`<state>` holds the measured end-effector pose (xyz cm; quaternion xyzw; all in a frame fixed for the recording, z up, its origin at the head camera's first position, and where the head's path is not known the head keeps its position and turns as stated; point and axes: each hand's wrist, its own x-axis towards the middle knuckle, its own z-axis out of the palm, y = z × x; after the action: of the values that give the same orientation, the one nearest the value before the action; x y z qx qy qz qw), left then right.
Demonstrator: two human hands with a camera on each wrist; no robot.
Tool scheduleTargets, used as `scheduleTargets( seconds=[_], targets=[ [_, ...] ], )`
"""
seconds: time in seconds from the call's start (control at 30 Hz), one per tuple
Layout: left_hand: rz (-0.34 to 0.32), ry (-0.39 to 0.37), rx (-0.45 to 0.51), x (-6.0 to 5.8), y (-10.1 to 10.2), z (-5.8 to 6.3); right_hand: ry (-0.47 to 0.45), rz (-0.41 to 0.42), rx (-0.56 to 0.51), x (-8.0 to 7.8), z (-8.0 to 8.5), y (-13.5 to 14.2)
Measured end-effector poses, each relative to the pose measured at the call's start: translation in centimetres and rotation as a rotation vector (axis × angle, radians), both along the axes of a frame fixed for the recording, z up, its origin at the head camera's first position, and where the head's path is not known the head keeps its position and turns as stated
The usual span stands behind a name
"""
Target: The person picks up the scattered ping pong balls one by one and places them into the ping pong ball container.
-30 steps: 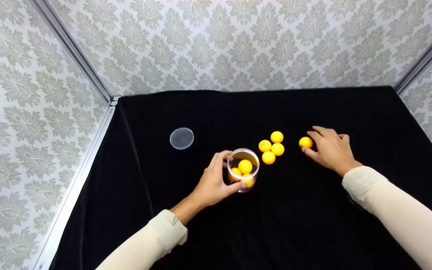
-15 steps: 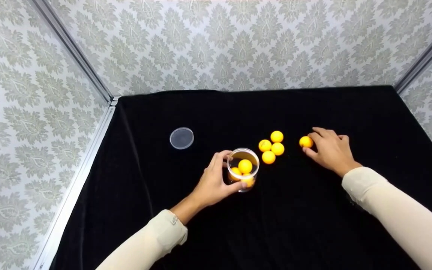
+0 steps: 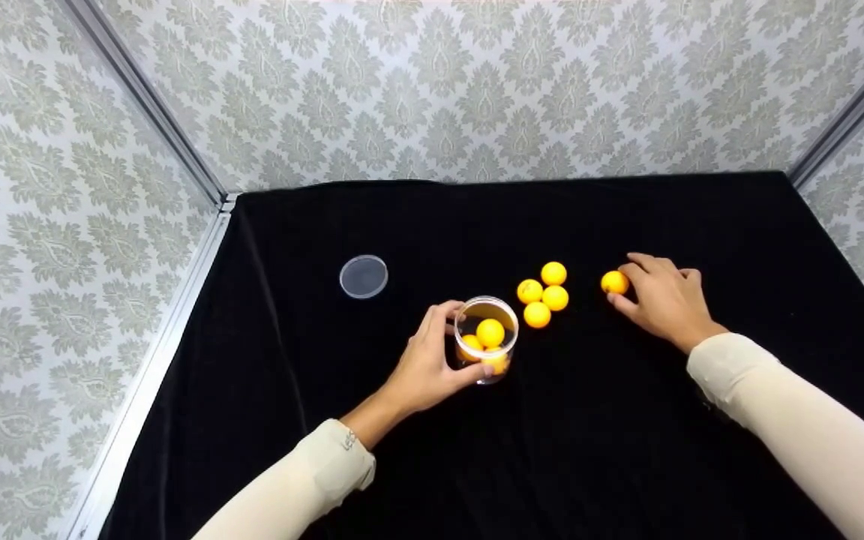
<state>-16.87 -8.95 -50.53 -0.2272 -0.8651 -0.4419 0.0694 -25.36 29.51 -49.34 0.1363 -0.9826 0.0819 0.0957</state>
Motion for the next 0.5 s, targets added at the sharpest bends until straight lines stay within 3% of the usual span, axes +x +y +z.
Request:
scheduleTargets(
  seconds=[0.5],
  targets=[
    [0.006, 0.006, -0.004, 0.09, -0.01, 0.05, 0.001, -0.002, -0.009, 0.13, 0.93, 0.01]
  ],
)
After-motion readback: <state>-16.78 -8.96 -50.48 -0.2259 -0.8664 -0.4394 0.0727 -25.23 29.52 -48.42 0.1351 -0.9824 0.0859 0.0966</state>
